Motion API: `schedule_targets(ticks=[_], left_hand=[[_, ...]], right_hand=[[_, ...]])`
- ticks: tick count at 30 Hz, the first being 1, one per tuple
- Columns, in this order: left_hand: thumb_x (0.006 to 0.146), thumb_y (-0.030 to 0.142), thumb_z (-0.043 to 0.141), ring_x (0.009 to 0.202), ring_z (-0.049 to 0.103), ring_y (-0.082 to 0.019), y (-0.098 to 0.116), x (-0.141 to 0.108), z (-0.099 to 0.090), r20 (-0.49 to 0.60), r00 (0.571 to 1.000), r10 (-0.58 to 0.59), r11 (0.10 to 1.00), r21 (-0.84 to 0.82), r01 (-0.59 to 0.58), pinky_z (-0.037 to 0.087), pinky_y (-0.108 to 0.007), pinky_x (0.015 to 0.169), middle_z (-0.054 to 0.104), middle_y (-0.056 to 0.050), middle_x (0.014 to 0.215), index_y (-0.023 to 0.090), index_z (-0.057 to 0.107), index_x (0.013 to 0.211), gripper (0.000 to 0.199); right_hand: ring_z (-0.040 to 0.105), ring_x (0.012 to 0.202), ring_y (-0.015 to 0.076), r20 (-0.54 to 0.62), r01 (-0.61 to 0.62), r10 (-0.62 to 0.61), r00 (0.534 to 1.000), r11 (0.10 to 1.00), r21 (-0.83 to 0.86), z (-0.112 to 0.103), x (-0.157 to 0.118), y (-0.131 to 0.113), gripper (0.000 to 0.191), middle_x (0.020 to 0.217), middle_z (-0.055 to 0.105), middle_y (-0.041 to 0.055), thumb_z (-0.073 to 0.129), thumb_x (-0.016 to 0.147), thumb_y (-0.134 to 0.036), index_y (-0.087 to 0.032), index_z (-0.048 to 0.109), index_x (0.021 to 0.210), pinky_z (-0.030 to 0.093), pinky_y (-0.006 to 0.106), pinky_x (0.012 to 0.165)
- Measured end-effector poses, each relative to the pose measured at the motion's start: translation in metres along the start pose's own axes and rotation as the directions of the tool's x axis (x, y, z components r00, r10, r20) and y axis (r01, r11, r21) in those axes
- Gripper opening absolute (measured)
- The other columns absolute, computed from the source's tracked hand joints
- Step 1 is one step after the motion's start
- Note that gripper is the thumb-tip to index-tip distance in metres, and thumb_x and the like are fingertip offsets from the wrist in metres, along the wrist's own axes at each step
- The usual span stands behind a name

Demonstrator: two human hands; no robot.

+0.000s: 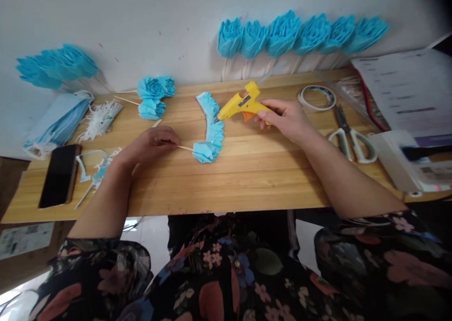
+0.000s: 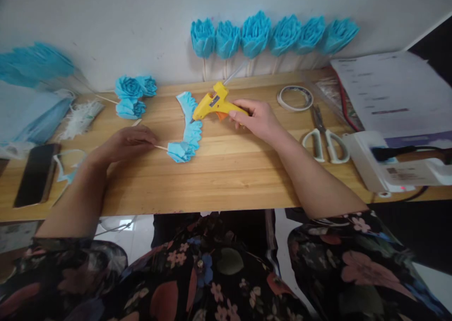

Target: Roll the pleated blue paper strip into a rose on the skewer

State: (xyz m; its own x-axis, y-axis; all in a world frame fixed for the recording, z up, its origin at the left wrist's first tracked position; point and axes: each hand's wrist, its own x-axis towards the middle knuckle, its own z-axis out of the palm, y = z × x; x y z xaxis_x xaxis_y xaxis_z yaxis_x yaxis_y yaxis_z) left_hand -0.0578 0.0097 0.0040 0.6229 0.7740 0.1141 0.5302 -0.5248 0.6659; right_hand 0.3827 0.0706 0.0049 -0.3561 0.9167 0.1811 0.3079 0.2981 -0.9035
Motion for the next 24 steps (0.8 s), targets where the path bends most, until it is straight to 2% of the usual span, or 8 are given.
schedule_targets(ticks=[6, 17, 24], left_hand=[[0.112, 0.052, 0.071, 0.088, 0.075, -0.021, 0.0, 0.0, 0.0, 0.001, 1.0, 0.006, 1.0, 0.019, -0.006, 0.059, -0.029, 0.08, 0.079, -0.008, 0.099, 0.023, 0.082, 0.1, 0.033], [0.112, 0.048, 0.071, 0.089, 0.075, -0.022, 0.001, -0.001, 0.001, -0.007, 1.0, 0.005, 0.999, 0.039, -0.005, 0.059, -0.03, 0.082, 0.08, -0.008, 0.1, 0.023, 0.083, 0.101, 0.03], [0.111, 0.052, 0.073, 0.09, 0.075, -0.023, -0.003, -0.001, 0.001, -0.001, 1.0, -0.01, 1.0, -0.008, 0.01, 0.06, -0.031, 0.081, 0.08, -0.01, 0.101, 0.023, 0.083, 0.101, 0.032]], right_hand=[[0.062, 0.063, 0.0166, -0.013, 0.03, -0.03, 0.999, 1.0, -0.004, -0.005, 0.001, 0.003, 0.036, 0.081, 0.079, 0.0022, 0.088, 0.092, -0.062, -0.027, 0.087, 0.095, 0.049, 0.034, 0.062], [0.059, 0.057, 0.0156, -0.007, 0.064, -0.065, 0.998, 0.995, -0.074, -0.006, 0.002, 0.009, 0.022, 0.075, 0.077, 0.0009, 0.086, 0.093, -0.048, -0.026, 0.088, 0.094, 0.047, 0.035, 0.061], [0.059, 0.058, 0.0163, -0.038, 0.006, -0.004, 0.999, 0.998, 0.055, -0.007, 0.004, 0.01, 0.035, 0.078, 0.078, 0.0037, 0.09, 0.089, -0.061, -0.026, 0.087, 0.093, 0.047, 0.035, 0.057]])
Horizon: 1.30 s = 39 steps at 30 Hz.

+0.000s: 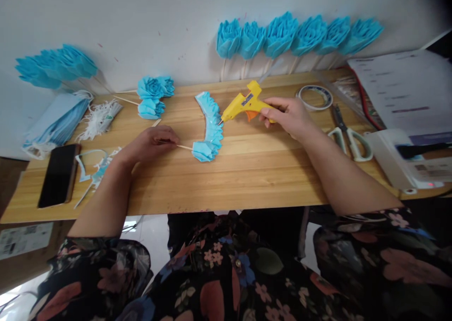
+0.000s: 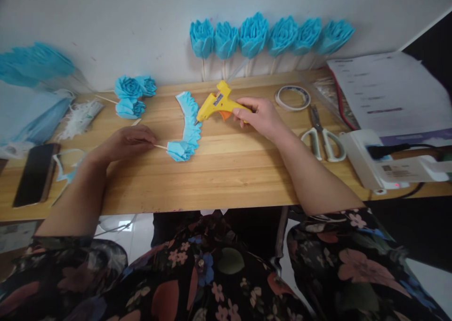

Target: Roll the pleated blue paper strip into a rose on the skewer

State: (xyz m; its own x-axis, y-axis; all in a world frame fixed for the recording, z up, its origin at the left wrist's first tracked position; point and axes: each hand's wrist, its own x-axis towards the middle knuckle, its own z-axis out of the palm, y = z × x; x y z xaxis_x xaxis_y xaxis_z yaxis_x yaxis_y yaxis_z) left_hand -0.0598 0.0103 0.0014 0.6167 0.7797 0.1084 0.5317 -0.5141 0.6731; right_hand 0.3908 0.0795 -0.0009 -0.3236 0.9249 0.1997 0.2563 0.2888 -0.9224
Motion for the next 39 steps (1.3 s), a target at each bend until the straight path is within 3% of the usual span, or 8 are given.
schedule_targets(ticks=[16, 23, 27, 31, 39], left_hand=[[0.11, 0.05, 0.072, 0.086, 0.073, -0.021, 0.004, 0.003, -0.001, -0.001, 1.0, 0.014, 0.999, 0.029, -0.014, 0.058, -0.029, 0.079, 0.079, -0.008, 0.095, 0.023, 0.081, 0.098, 0.031], [0.108, 0.055, 0.074, 0.084, 0.073, -0.019, 0.002, 0.004, 0.0, -0.002, 1.0, 0.004, 1.0, 0.012, -0.004, 0.058, -0.026, 0.078, 0.079, -0.007, 0.093, 0.021, 0.082, 0.096, 0.038], [0.106, 0.058, 0.076, 0.082, 0.073, -0.02, -0.005, 0.005, 0.0, -0.016, 1.0, 0.004, 1.0, -0.002, -0.004, 0.058, -0.026, 0.076, 0.08, -0.008, 0.091, 0.021, 0.083, 0.092, 0.04], [0.103, 0.058, 0.079, 0.082, 0.073, -0.02, -0.014, 0.004, -0.001, -0.026, 1.0, 0.005, 1.0, -0.007, -0.005, 0.06, -0.028, 0.077, 0.081, -0.009, 0.092, 0.021, 0.085, 0.091, 0.039], [0.099, 0.064, 0.078, 0.087, 0.074, -0.023, -0.022, 0.003, -0.009, 0.011, 0.995, -0.098, 0.995, 0.038, 0.098, 0.062, -0.031, 0.083, 0.082, -0.01, 0.096, 0.021, 0.085, 0.088, 0.045]], right_hand=[[0.065, 0.066, 0.02, 0.062, 0.033, -0.021, 0.998, 0.98, -0.198, 0.004, -0.001, -0.003, 0.024, 0.076, 0.074, 0.0005, 0.08, 0.095, -0.049, -0.027, 0.085, 0.103, 0.049, 0.038, 0.068], [0.059, 0.061, 0.0178, 0.046, 0.005, 0.001, 0.999, 0.993, -0.116, 0.007, 0.001, -0.001, 0.019, 0.073, 0.073, -0.0002, 0.081, 0.091, -0.044, -0.025, 0.083, 0.093, 0.046, 0.035, 0.064], [0.059, 0.062, 0.0179, 0.04, -0.036, 0.038, 0.998, 0.998, -0.052, 0.009, 0.004, 0.005, 0.024, 0.073, 0.074, 0.0004, 0.083, 0.088, -0.047, -0.025, 0.085, 0.097, 0.043, 0.033, 0.06], [0.059, 0.062, 0.0186, 0.059, -0.024, 0.029, 0.998, 0.995, -0.096, 0.011, 0.006, 0.007, 0.025, 0.065, 0.07, -0.0005, 0.08, 0.088, -0.049, -0.025, 0.083, 0.093, 0.042, 0.033, 0.06], [0.056, 0.061, 0.0175, 0.095, 0.001, 0.009, 0.995, 0.995, -0.104, 0.014, 0.008, -0.002, 0.03, 0.065, 0.068, -0.002, 0.079, 0.09, -0.055, -0.025, 0.075, 0.088, 0.042, 0.033, 0.065]])
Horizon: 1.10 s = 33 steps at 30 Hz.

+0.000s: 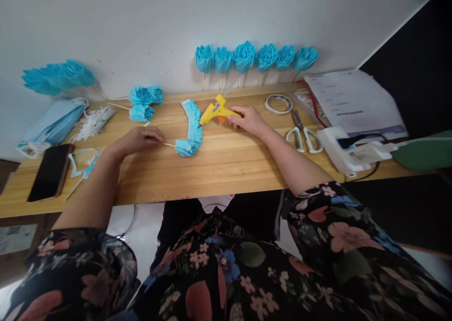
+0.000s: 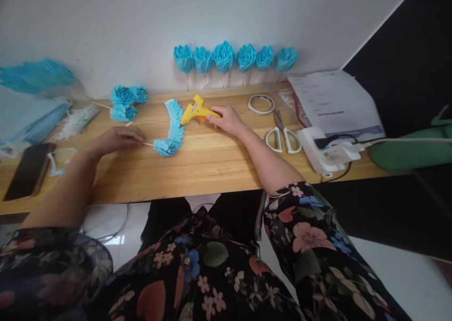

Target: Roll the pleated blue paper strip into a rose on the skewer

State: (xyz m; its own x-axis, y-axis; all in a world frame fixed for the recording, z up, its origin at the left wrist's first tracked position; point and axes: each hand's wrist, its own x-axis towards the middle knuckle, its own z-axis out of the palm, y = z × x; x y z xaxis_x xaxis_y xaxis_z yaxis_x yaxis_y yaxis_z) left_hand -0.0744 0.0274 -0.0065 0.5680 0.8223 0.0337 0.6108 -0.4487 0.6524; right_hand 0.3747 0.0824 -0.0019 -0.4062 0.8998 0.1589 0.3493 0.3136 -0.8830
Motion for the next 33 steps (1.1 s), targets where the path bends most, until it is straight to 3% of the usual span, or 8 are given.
schedule_targets(ticks=[6, 12, 19, 22, 27, 33], left_hand=[[0.096, 0.067, 0.08, 0.09, 0.076, -0.022, 0.005, -0.001, 0.0, -0.004, 0.999, -0.035, 0.999, -0.007, 0.035, 0.062, -0.03, 0.084, 0.083, -0.009, 0.099, 0.022, 0.086, 0.091, 0.046], [0.095, 0.067, 0.082, 0.085, 0.072, -0.02, 0.02, -0.004, 0.007, -0.068, 0.996, -0.054, 0.999, -0.012, 0.053, 0.061, -0.029, 0.08, 0.082, -0.009, 0.096, 0.02, 0.086, 0.087, 0.047], [0.092, 0.067, 0.087, 0.087, 0.075, -0.022, 0.019, -0.009, 0.017, -0.173, 0.981, -0.087, 0.995, -0.056, 0.078, 0.062, -0.031, 0.082, 0.082, -0.01, 0.094, 0.02, 0.087, 0.087, 0.048], [0.094, 0.066, 0.086, 0.087, 0.075, -0.021, 0.022, -0.012, 0.02, -0.192, 0.978, -0.077, 0.996, -0.067, 0.065, 0.062, -0.03, 0.083, 0.082, -0.01, 0.093, 0.02, 0.087, 0.086, 0.046], [0.098, 0.062, 0.085, 0.085, 0.075, -0.02, 0.025, -0.014, 0.025, -0.21, 0.977, -0.04, 0.997, -0.078, 0.024, 0.062, -0.029, 0.082, 0.082, -0.011, 0.094, 0.02, 0.088, 0.086, 0.044], [0.099, 0.067, 0.083, 0.086, 0.076, -0.022, 0.025, -0.018, 0.032, -0.263, 0.964, -0.037, 0.995, -0.104, 0.01, 0.064, -0.03, 0.082, 0.082, -0.012, 0.095, 0.021, 0.088, 0.084, 0.048]], right_hand=[[0.055, 0.06, 0.0173, 0.005, 0.007, -0.007, 1.0, 1.0, 0.006, 0.001, 0.0, 0.002, 0.026, 0.067, 0.066, -0.0016, 0.075, 0.092, -0.05, -0.025, 0.073, 0.084, 0.04, 0.034, 0.065], [0.051, 0.058, 0.0177, 0.003, 0.046, -0.046, 0.999, 0.998, -0.032, 0.0, -0.003, -0.003, 0.02, 0.06, 0.062, -0.0034, 0.072, 0.09, -0.045, -0.025, 0.075, 0.087, 0.036, 0.035, 0.064], [0.05, 0.065, 0.0189, -0.018, 0.121, -0.125, 0.992, 0.983, -0.138, -0.001, -0.003, -0.008, 0.017, 0.063, 0.063, -0.0016, 0.072, 0.089, -0.039, -0.023, 0.078, 0.088, 0.034, 0.035, 0.066], [0.054, 0.066, 0.0192, -0.048, 0.122, -0.126, 0.991, 0.989, -0.08, -0.002, -0.003, -0.011, 0.016, 0.065, 0.064, -0.0014, 0.072, 0.088, -0.039, -0.024, 0.078, 0.087, 0.037, 0.035, 0.067], [0.058, 0.061, 0.0187, -0.11, 0.04, -0.029, 0.994, 0.995, 0.096, 0.001, -0.005, -0.011, 0.027, 0.063, 0.067, -0.0019, 0.074, 0.09, -0.051, -0.024, 0.079, 0.092, 0.045, 0.035, 0.067], [0.059, 0.059, 0.0154, -0.067, -0.035, 0.054, 0.996, 0.965, 0.26, 0.009, -0.007, -0.004, 0.034, 0.076, 0.076, -0.0003, 0.08, 0.087, -0.057, -0.025, 0.083, 0.097, 0.049, 0.033, 0.064]])
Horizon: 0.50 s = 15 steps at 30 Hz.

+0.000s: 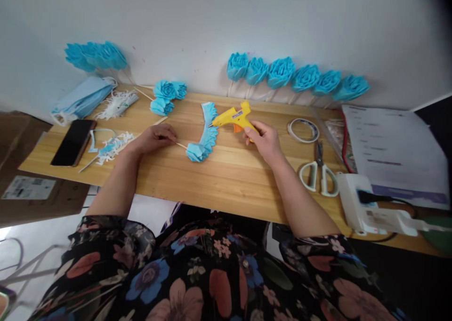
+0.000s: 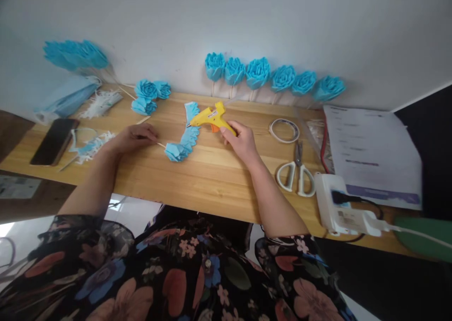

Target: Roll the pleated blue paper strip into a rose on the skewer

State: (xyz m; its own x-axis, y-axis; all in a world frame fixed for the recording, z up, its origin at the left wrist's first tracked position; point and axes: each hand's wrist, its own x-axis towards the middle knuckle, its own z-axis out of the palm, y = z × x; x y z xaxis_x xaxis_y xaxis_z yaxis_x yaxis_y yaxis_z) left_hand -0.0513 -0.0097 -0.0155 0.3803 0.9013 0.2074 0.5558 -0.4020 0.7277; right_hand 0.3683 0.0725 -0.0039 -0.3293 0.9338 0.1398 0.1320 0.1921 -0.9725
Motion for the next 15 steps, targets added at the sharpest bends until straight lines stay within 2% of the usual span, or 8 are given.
schedule_targets(ticks=[4, 8, 15], left_hand=[[0.102, 0.068, 0.08, 0.087, 0.076, -0.021, 0.002, -0.002, 0.001, 0.014, 1.0, 0.002, 1.0, 0.007, -0.002, 0.064, -0.031, 0.085, 0.082, -0.01, 0.097, 0.023, 0.089, 0.086, 0.048], [0.104, 0.068, 0.077, 0.088, 0.075, -0.021, 0.002, -0.003, 0.0, 0.038, 0.999, -0.012, 1.0, 0.002, 0.012, 0.063, -0.031, 0.087, 0.082, -0.011, 0.099, 0.024, 0.09, 0.088, 0.049], [0.103, 0.066, 0.079, 0.088, 0.073, -0.02, 0.002, -0.005, 0.001, 0.031, 0.998, -0.048, 0.999, -0.008, 0.048, 0.061, -0.03, 0.084, 0.081, -0.011, 0.1, 0.023, 0.09, 0.088, 0.047]], right_hand=[[0.062, 0.061, 0.0158, 0.062, -0.027, 0.026, 0.998, 0.999, 0.025, 0.001, -0.004, 0.004, 0.038, 0.078, 0.077, 0.0004, 0.083, 0.088, -0.058, -0.025, 0.086, 0.106, 0.051, 0.034, 0.064], [0.062, 0.06, 0.0153, 0.105, -0.066, 0.06, 0.993, 0.996, 0.055, 0.005, -0.01, 0.004, 0.035, 0.076, 0.077, -0.0002, 0.086, 0.087, -0.056, -0.025, 0.087, 0.105, 0.052, 0.034, 0.065], [0.06, 0.058, 0.015, 0.104, -0.158, 0.147, 0.984, 0.982, 0.099, 0.01, -0.013, 0.001, 0.04, 0.074, 0.076, -0.0003, 0.086, 0.082, -0.058, -0.025, 0.086, 0.104, 0.053, 0.034, 0.062]])
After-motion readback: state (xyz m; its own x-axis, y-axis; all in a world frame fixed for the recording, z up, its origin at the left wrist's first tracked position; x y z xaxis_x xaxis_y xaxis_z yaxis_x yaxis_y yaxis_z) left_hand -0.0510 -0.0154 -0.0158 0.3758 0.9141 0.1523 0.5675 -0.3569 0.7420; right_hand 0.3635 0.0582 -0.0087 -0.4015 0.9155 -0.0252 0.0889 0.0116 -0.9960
